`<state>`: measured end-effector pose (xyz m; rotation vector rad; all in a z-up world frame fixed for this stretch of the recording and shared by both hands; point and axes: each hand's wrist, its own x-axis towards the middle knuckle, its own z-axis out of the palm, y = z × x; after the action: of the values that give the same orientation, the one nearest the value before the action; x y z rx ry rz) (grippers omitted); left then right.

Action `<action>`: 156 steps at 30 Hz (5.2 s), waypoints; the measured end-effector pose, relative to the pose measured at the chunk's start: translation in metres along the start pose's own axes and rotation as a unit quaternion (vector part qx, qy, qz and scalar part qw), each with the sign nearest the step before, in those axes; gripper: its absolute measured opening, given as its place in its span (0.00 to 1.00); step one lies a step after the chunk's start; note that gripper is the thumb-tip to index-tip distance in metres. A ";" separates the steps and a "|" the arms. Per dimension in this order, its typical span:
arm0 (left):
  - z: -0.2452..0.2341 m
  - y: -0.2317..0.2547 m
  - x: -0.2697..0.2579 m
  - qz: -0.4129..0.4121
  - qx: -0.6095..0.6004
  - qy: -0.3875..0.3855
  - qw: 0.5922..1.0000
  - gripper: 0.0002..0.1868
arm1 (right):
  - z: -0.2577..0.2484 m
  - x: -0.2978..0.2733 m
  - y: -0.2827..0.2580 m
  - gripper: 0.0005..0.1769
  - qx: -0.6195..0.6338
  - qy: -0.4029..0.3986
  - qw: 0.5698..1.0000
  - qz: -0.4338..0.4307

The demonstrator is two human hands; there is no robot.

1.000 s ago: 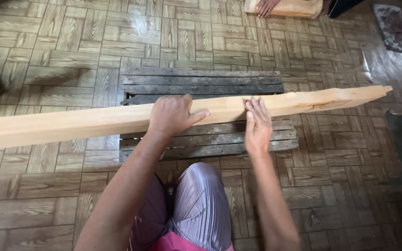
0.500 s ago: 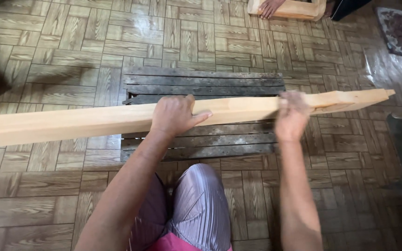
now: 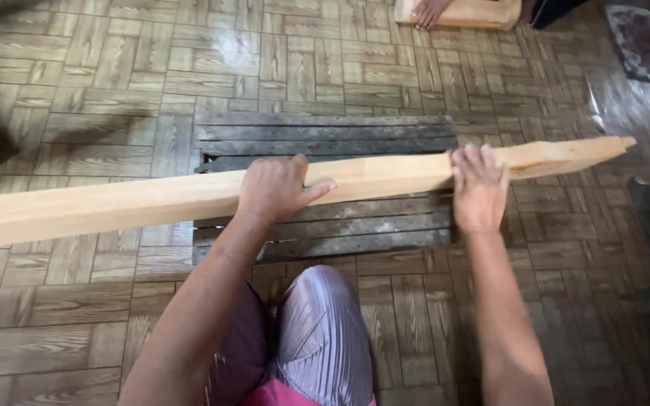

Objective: The person sits on the floor and sands a long, light-colored wooden plank resting on a wooden support. They use a sanding block in their right hand to smooth the surface of the wood, moving it back and forth along the length of the plank.

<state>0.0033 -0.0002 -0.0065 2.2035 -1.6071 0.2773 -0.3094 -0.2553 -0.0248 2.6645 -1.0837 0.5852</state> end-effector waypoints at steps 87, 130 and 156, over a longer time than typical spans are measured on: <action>0.001 0.005 0.002 -0.008 0.048 -0.005 0.999 0.40 | 0.053 0.007 0.094 0.17 0.193 0.073 0.972 0.114; 0.013 -0.001 0.002 0.005 0.010 0.032 0.999 0.40 | 0.051 0.024 0.061 0.18 0.015 0.007 0.999 0.030; 0.006 0.002 0.002 0.015 0.058 0.026 0.998 0.41 | 0.007 0.022 -0.021 0.18 0.105 -0.043 0.994 -0.003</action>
<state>0.0021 -0.0047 -0.0105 2.2397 -1.6356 0.4429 -0.2783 -0.2564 -0.0222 2.8967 -1.0911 0.6196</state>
